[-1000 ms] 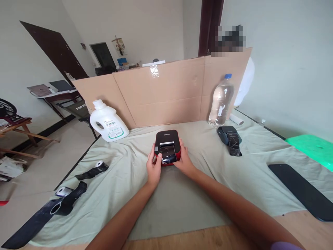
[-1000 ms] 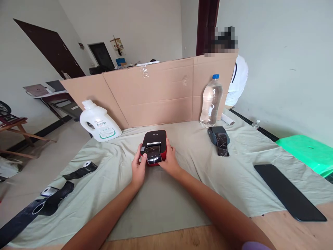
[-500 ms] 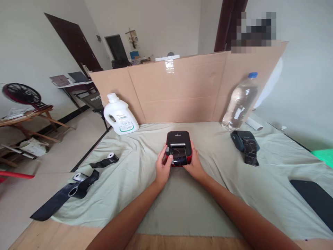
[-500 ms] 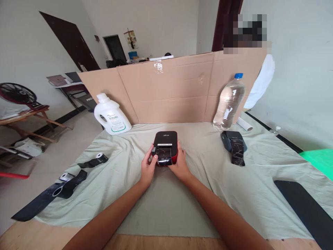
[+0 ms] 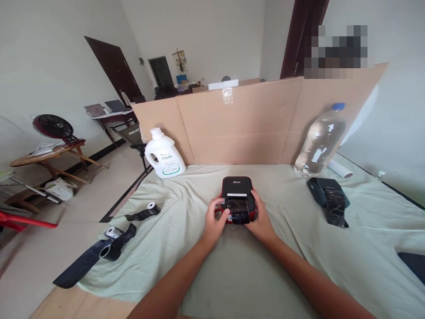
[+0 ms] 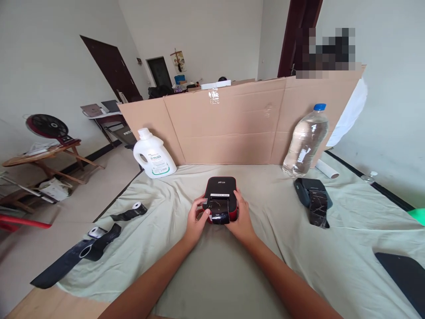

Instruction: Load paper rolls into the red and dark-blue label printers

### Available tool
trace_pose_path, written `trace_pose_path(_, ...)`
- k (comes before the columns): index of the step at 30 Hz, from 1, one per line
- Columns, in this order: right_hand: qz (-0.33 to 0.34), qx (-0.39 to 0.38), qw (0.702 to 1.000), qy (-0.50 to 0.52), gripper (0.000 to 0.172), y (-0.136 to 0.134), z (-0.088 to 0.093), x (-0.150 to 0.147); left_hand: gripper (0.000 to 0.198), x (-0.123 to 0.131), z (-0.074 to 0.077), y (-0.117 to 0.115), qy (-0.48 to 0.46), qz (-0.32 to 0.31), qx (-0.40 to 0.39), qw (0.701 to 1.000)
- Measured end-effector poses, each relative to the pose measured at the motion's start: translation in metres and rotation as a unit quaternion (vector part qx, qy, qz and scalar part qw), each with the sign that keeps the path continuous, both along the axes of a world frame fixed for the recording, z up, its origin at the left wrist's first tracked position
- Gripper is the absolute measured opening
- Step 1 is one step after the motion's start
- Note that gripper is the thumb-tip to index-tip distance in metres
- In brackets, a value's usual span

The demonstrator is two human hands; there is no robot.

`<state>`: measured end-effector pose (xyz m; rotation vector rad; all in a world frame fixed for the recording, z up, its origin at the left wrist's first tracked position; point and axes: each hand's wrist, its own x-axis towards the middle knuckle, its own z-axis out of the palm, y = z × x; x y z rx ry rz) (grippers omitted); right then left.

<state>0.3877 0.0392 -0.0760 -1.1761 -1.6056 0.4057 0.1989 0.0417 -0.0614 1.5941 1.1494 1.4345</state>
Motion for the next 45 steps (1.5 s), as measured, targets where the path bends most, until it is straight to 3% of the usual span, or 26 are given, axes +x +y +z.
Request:
trace_pose_path(10, 0.036, -0.024, 0.998, -0.035, 0.093, 0.002, 0.013, 0.016, 0.021, -0.001, -0.002, 0.012, -0.061, -0.057, -0.031, 0.996)
trace_pose_path(21, 0.062, -0.036, 0.996, -0.053, 0.099, 0.004, 0.014, 0.023, 0.023, 0.001, -0.008, 0.008, -0.075, -0.037, 0.004, 0.996)
trace_pose_path(26, 0.09, -0.082, 0.989, -0.082, 0.105, -0.005, 0.02, 0.036, 0.024, 0.0, -0.007, 0.008, -0.077, -0.05, 0.006, 0.996)
trace_pose_path(28, 0.133, -0.103, 0.981, -0.096, 0.097, -0.006, 0.028, 0.049, 0.023, 0.0, -0.007, 0.007, -0.073, -0.052, 0.004, 0.996)
trace_pose_path(31, 0.194, -0.119, 0.967, -0.113, 0.068, 0.004, 0.051, 0.07, 0.022, -0.001, -0.006, 0.007, -0.069, -0.059, -0.005, 0.996)
trace_pose_path(35, 0.145, -0.147, 0.965, -0.162, 0.042, 0.041, 0.096, 0.065, 0.021, -0.002, -0.005, 0.008, -0.064, -0.062, 0.004, 0.996)
trace_pose_path(37, 0.147, -0.163, 0.949, -0.226, 0.038, 0.063, 0.114, 0.046, 0.021, -0.002, -0.005, 0.008, -0.056, -0.06, 0.013, 0.997)
trace_pose_path(39, 0.175, -0.193, 0.907, -0.33, 0.036, 0.083, 0.125, 0.021, 0.021, -0.003, -0.006, 0.009, -0.05, -0.059, 0.019, 0.997)
trace_pose_path(42, 0.183, -0.26, 0.826, -0.466, 0.036, 0.107, 0.126, -0.011, 0.022, -0.003, -0.007, 0.011, -0.045, -0.058, 0.033, 0.997)
trace_pose_path(45, 0.169, -0.299, 0.787, -0.513, 0.025, 0.119, 0.12, -0.031, 0.023, -0.004, -0.006, 0.012, -0.042, -0.055, 0.048, 0.996)
